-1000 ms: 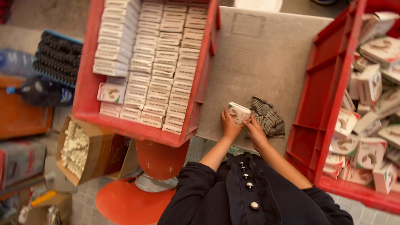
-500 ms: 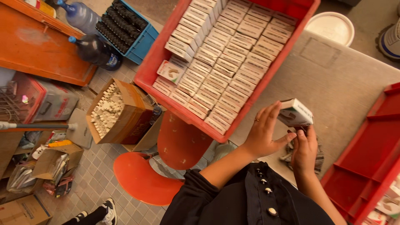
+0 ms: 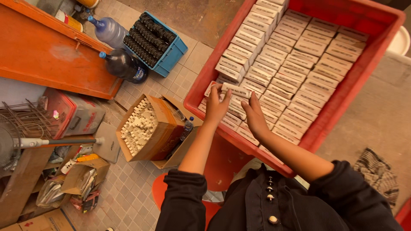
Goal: The person repeatedly picks small white boxes from a red crate, wipes each one with a cloth, and places it into a second red crate. The process is continuous and repetitive throughout the clip.
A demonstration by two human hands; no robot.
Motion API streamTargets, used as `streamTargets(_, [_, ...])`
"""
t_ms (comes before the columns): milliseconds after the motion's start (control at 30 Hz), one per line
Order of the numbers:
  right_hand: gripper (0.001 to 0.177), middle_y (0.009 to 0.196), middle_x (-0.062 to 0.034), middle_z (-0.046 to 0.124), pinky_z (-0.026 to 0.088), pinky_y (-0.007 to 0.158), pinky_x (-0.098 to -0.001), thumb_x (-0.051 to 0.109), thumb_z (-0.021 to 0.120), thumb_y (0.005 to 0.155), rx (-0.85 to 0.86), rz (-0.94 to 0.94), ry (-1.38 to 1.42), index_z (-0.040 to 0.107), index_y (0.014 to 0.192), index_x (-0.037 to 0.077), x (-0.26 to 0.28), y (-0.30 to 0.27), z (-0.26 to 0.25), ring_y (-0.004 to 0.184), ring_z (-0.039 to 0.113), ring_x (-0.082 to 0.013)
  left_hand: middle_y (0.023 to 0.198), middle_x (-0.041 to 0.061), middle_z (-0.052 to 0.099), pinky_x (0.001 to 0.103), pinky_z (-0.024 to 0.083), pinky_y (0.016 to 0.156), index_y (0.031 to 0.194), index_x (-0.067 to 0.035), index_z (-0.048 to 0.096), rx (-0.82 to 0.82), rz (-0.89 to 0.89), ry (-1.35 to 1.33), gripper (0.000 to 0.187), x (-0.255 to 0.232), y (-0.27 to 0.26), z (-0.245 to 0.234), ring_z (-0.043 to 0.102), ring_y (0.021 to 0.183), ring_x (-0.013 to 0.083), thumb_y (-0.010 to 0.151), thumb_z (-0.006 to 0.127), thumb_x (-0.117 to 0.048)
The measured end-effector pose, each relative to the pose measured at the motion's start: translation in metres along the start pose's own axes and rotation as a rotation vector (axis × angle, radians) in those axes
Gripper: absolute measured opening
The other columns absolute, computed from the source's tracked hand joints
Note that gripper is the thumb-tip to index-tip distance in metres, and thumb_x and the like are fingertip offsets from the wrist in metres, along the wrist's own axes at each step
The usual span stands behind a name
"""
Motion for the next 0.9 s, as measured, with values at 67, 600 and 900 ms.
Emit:
streamTargets(67, [0.075,0.159,-0.0259,0.009,0.006,0.119,-0.0507,0.039,0.046,0.100,-0.024,0.034,-0.006,0.012,0.154,0.000,-0.018,0.029,0.025,0.149,0.005,-0.0375,0.120,0.020,0.056,0.047,0.050,0.096,0.126,-0.005,0.048,0.023,-0.053,0.095,0.053,0.026,0.031,-0.008,0.058,0.116,0.0403,0.091,0.065,-0.040])
streamTargets(600, [0.079,0.161,-0.0242,0.000,0.009,0.121,-0.0481,0.031,0.045,0.098,-0.083,0.134,-0.114,-0.002,0.156,0.004,-0.038,0.095,0.073,0.149,0.001,-0.0371,0.119,0.014,0.047,0.065,0.052,0.069,0.156,-0.022,0.001,0.276,-0.354,0.875,0.068,0.067,0.073,0.008,0.062,0.103,0.0429,0.103,0.036,-0.044])
streamTargets(900, [0.071,0.163,-0.0181,0.001,0.042,0.102,-0.0570,0.019,0.045,0.098,-0.197,0.292,0.145,0.005,0.157,0.015,-0.021,0.094,0.082,0.146,0.015,-0.0449,0.127,0.011,0.043,0.061,0.052,0.079,0.156,-0.027,0.002,0.276,-0.346,0.748,0.066,0.053,0.060,-0.011,0.056,0.104,0.0519,0.101,0.037,-0.026])
Point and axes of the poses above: each hand's wrist, its own y-axis towards the middle knuckle, its own z-axis out of the palm, x = y × z, the point moved 4 cm from there along y, towards the middle knuckle
